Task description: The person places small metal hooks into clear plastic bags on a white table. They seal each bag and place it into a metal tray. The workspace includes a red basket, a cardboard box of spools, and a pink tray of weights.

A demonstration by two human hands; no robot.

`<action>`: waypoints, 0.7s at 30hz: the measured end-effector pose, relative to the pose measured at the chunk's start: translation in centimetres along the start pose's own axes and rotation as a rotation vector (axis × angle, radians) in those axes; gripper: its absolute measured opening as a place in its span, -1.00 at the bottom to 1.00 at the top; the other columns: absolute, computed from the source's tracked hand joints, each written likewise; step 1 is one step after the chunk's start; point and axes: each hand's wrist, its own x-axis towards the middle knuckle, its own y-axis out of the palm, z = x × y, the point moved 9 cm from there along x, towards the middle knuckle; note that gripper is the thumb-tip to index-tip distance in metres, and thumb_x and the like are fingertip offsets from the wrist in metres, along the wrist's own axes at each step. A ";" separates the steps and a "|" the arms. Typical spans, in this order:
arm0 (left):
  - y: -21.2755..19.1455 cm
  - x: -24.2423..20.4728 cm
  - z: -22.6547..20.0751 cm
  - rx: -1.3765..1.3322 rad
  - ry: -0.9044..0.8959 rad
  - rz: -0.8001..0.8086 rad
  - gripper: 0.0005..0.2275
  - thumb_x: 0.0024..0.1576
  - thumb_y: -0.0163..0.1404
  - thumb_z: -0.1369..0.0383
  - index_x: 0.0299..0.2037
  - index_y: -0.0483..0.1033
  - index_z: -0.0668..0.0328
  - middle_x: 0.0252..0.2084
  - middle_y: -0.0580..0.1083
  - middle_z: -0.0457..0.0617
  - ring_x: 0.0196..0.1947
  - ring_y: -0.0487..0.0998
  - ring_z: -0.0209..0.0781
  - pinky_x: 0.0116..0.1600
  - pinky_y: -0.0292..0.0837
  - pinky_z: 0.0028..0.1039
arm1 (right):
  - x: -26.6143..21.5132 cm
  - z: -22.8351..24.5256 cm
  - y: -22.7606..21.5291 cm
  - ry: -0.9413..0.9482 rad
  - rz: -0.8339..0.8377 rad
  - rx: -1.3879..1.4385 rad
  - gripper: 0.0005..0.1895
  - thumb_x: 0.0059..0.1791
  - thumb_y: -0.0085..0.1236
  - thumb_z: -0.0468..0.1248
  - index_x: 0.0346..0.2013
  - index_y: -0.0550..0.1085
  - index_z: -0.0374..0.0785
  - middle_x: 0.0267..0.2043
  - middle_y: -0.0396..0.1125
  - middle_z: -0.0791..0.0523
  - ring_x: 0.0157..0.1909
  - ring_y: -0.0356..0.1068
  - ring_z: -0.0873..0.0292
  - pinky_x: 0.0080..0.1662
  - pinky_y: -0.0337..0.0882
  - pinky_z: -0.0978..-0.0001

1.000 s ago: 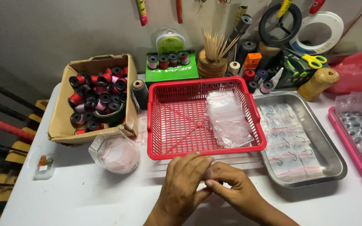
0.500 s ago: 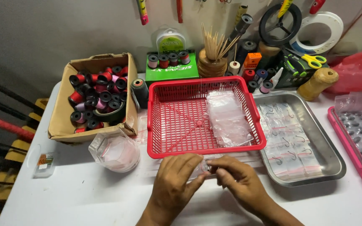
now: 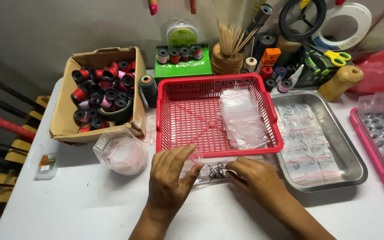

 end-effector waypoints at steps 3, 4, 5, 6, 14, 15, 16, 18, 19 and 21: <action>0.0 -0.1 -0.1 0.001 0.006 0.003 -0.73 0.10 -0.13 0.22 -0.11 0.36 0.22 -0.22 0.46 -0.02 -0.26 0.46 -0.11 -0.11 0.24 -0.34 | -0.5 -1.0 2.3 0.000 0.063 -0.045 -0.91 -0.17 0.08 -0.21 -0.42 0.36 -0.06 -0.55 0.26 0.16 -0.56 0.29 0.06 -0.53 0.23 0.20; 0.0 -0.1 -0.1 0.001 0.003 0.004 -0.73 0.10 -0.13 0.22 -0.11 0.36 0.22 -0.22 0.46 -0.02 -0.26 0.46 -0.11 -0.11 0.24 -0.34 | -0.4 -1.1 2.4 0.000 0.065 -0.043 -0.91 -0.17 0.08 -0.21 -0.42 0.36 -0.06 -0.55 0.26 0.16 -0.56 0.29 0.06 -0.53 0.23 0.20; 0.0 -0.1 -0.1 0.005 0.003 0.008 -0.72 0.10 -0.13 0.21 -0.10 0.36 0.21 -0.23 0.46 -0.02 -0.26 0.46 -0.12 -0.11 0.24 -0.34 | -0.3 -1.0 2.5 -0.020 0.056 -0.055 -0.91 -0.18 0.08 -0.21 -0.40 0.39 -0.05 -0.55 0.27 0.17 -0.55 0.29 0.07 -0.54 0.22 0.21; 0.1 -0.1 -0.1 0.007 0.003 0.011 -0.72 0.10 -0.12 0.20 -0.09 0.35 0.20 -0.23 0.45 -0.02 -0.26 0.46 -0.12 -0.10 0.24 -0.34 | -0.3 -0.9 2.6 -0.039 0.049 -0.069 -0.90 -0.18 0.09 -0.22 -0.38 0.41 -0.05 -0.54 0.27 0.18 -0.54 0.29 0.09 -0.56 0.22 0.22; 0.1 -0.1 -0.3 -0.006 0.013 0.006 -0.73 0.10 -0.12 0.20 -0.11 0.36 0.20 -0.22 0.46 -0.02 -0.25 0.46 -0.12 -0.09 0.24 -0.35 | 0.8 -0.8 4.7 -0.010 0.284 -0.122 -0.88 -0.20 0.00 -0.21 -0.38 0.42 0.06 -0.57 0.29 0.17 -0.55 0.30 0.01 -0.63 0.15 0.09; 0.1 0.0 -0.5 -0.007 0.027 0.002 -0.73 0.09 -0.11 0.21 -0.11 0.37 0.21 -0.22 0.46 0.00 -0.25 0.47 -0.12 -0.10 0.25 -0.35 | 0.8 -1.1 5.4 0.001 0.327 -0.136 -0.95 -0.20 -0.02 -0.20 -0.47 0.41 0.04 -0.60 0.29 0.16 -0.57 0.29 0.00 -0.63 0.12 0.09; 0.1 0.0 -0.6 -0.008 0.029 0.001 -0.73 0.09 -0.11 0.21 -0.11 0.37 0.21 -0.22 0.46 0.00 -0.25 0.47 -0.12 -0.10 0.25 -0.35 | 0.9 -1.0 5.3 0.002 0.325 -0.138 -0.95 -0.20 -0.02 -0.20 -0.47 0.41 0.04 -0.60 0.29 0.16 -0.57 0.29 0.00 -0.63 0.12 0.09; 0.0 -0.1 -0.7 -0.012 0.036 -0.004 -0.73 0.09 -0.10 0.22 -0.11 0.36 0.21 -0.23 0.46 0.00 -0.25 0.47 -0.13 -0.11 0.26 -0.35 | 1.1 -1.0 5.5 0.022 0.373 -0.123 -0.90 -0.32 0.02 -0.24 -0.69 0.29 -0.06 -0.65 0.23 0.14 -0.58 0.22 0.03 -0.60 0.00 0.10; 0.0 -0.1 -0.7 -0.011 0.036 -0.006 -0.73 0.09 -0.10 0.22 -0.11 0.36 0.21 -0.23 0.46 0.00 -0.25 0.47 -0.13 -0.11 0.26 -0.35 | 1.2 -0.9 5.4 0.020 0.372 -0.124 -0.90 -0.32 0.02 -0.24 -0.69 0.29 -0.06 -0.65 0.23 0.14 -0.58 0.22 0.03 -0.60 0.00 0.10; 0.1 -0.1 -0.6 -0.027 0.027 0.003 -0.73 0.09 -0.11 0.21 -0.12 0.35 0.20 -0.22 0.46 -0.01 -0.23 0.48 -0.12 -0.09 0.24 -0.33 | 1.5 -0.5 4.7 0.013 0.306 -0.088 -0.89 -0.21 0.01 -0.22 -0.64 0.37 -0.08 -0.64 0.27 0.11 -0.58 0.26 -0.01 -0.63 0.06 0.08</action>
